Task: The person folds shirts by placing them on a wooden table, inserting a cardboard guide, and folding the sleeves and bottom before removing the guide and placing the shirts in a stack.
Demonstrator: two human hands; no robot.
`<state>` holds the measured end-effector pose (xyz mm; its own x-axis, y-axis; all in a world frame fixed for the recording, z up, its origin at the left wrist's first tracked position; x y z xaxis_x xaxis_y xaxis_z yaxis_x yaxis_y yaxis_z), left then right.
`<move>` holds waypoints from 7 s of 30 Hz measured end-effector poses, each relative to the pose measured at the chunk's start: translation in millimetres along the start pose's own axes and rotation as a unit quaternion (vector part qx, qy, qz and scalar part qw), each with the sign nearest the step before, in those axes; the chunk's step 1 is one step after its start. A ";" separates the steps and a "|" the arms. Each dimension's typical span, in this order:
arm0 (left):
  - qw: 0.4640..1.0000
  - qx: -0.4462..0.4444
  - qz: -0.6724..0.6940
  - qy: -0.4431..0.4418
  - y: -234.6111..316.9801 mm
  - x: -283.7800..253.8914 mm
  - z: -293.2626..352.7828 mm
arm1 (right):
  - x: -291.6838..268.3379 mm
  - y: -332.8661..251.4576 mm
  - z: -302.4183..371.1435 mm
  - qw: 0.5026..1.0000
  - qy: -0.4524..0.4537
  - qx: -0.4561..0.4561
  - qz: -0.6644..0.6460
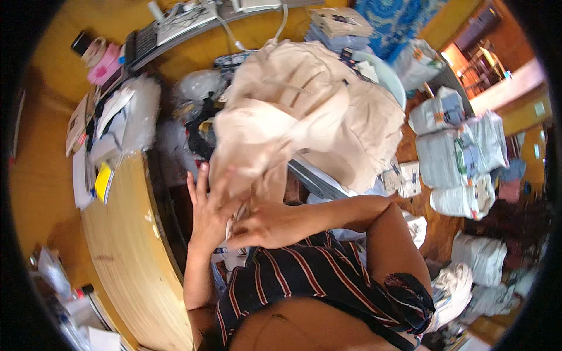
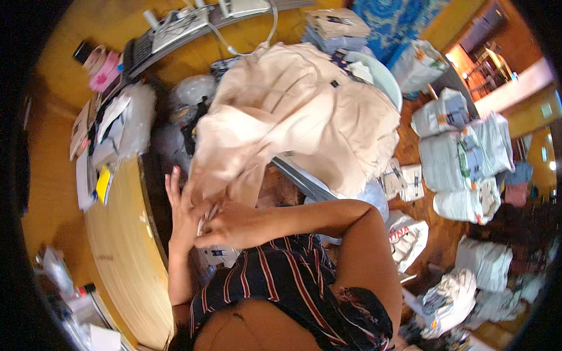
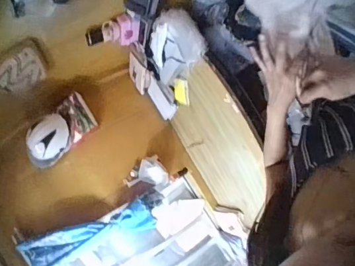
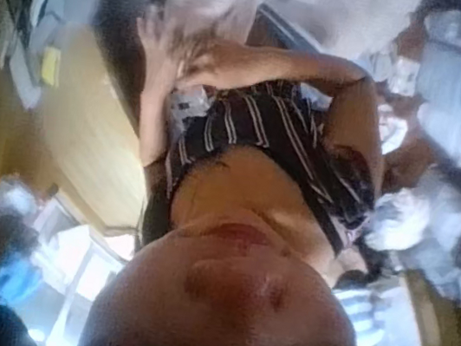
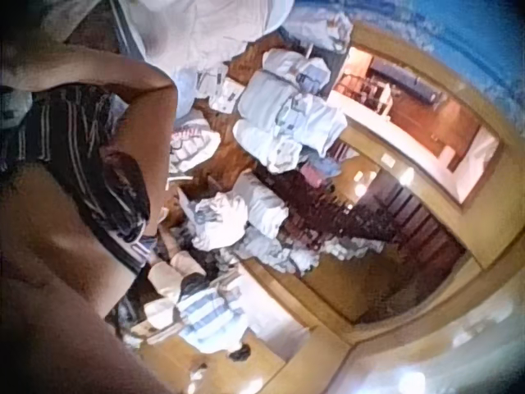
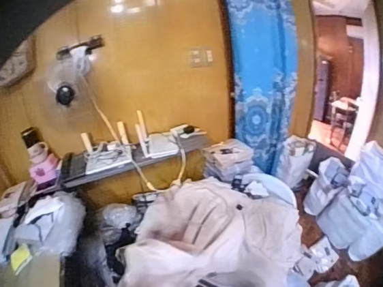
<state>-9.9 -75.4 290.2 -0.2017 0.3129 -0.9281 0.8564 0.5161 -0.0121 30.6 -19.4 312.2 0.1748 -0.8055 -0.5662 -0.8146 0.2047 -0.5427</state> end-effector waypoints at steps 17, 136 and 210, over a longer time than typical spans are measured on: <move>0.720 -0.662 -0.207 0.006 79.2 -259.8 297.0 | -63.1 24.2 -187.4 0.998 -0.056 0.014 -0.017; 0.253 -0.952 -0.131 0.110 59.2 -121.6 693.4 | 415.0 74.7 -225.6 0.926 -0.310 -0.001 0.214; 0.086 -0.921 -0.227 0.305 301.9 -118.5 574.6 | 323.1 194.1 -181.7 0.910 -0.332 0.140 0.205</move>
<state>545.6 -414.8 182.8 -0.4851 -0.3791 -0.7880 -0.7199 -0.3385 0.6060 -171.6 -341.0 136.7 0.2606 -0.1344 -0.9561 -0.7296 0.6211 -0.2861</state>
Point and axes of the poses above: each hand's wrist, its own z-axis away from the middle knuckle, its own x-axis out of the palm, y = z × x, the point moved 8 cm from there along -z, towards the middle knuckle, and after that the axes turned 10 degrees about x, right-handed, at the moved point
